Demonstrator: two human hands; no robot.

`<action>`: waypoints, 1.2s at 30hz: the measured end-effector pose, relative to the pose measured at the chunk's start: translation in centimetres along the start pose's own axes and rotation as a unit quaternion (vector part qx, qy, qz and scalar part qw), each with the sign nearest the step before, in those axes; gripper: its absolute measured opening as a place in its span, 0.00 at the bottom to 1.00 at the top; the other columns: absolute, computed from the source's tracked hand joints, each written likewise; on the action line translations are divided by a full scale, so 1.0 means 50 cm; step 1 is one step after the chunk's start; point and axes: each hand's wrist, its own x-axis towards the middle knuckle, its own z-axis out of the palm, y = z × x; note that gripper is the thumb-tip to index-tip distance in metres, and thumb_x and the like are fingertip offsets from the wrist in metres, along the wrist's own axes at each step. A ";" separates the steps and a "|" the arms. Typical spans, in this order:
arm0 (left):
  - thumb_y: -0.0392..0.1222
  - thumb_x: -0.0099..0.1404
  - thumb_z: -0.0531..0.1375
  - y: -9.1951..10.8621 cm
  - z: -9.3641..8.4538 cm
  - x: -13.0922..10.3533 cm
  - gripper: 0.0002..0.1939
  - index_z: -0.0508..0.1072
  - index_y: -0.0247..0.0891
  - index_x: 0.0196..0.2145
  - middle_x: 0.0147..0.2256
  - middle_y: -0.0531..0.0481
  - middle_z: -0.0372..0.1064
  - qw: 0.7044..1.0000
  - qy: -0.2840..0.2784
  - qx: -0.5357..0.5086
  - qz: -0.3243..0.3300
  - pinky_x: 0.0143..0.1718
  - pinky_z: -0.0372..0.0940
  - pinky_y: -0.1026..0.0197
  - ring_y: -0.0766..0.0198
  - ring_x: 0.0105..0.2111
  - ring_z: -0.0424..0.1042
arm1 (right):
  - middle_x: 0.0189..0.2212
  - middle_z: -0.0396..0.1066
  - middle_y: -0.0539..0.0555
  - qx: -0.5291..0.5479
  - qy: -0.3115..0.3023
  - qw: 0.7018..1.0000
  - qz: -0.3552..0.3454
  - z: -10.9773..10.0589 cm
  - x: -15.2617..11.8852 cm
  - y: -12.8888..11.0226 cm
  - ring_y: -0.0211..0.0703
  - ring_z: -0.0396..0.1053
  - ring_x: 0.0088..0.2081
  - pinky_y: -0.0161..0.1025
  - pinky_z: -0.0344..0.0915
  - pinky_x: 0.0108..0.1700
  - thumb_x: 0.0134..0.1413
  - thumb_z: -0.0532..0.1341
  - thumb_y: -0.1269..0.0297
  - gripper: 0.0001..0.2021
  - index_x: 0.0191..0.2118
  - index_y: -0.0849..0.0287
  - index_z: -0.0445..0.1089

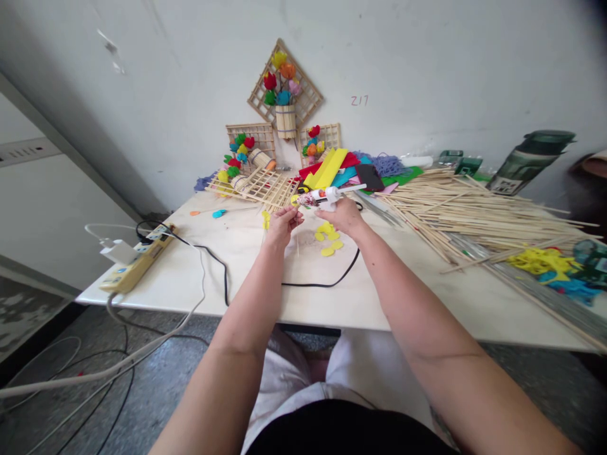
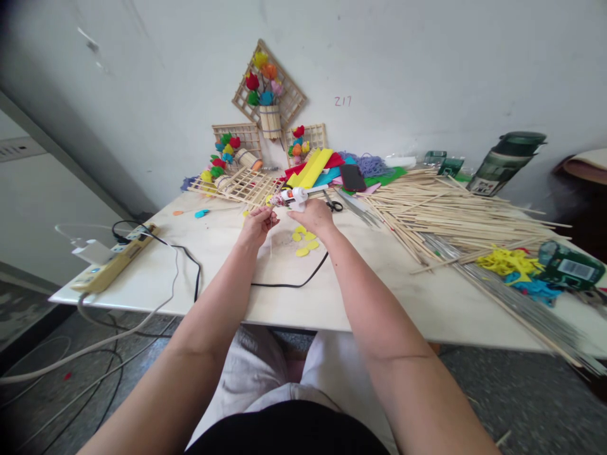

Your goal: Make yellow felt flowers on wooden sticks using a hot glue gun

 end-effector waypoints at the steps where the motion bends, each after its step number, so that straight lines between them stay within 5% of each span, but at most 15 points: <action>1: 0.39 0.50 0.67 0.000 0.000 0.000 0.11 0.68 0.35 0.26 0.20 0.55 0.68 1.000 0.001 0.001 0.000 0.31 0.67 0.66 0.73 0.20 0.67 | 0.31 0.76 0.56 -0.004 -0.002 1.000 -0.001 0.000 0.000 0.000 0.49 0.75 0.34 0.36 0.68 0.31 0.45 0.65 0.55 0.15 0.37 0.60 0.76; 36: 0.40 0.47 0.69 0.002 0.001 0.000 0.12 0.69 0.33 0.25 0.20 0.54 0.68 1.000 -0.006 0.006 0.010 0.29 0.66 0.66 0.73 0.20 0.67 | 0.38 0.77 0.60 -0.111 0.047 0.992 0.022 -0.006 -0.003 -0.007 0.55 0.74 0.45 0.41 0.67 0.43 0.48 0.63 0.51 0.20 0.42 0.61 0.78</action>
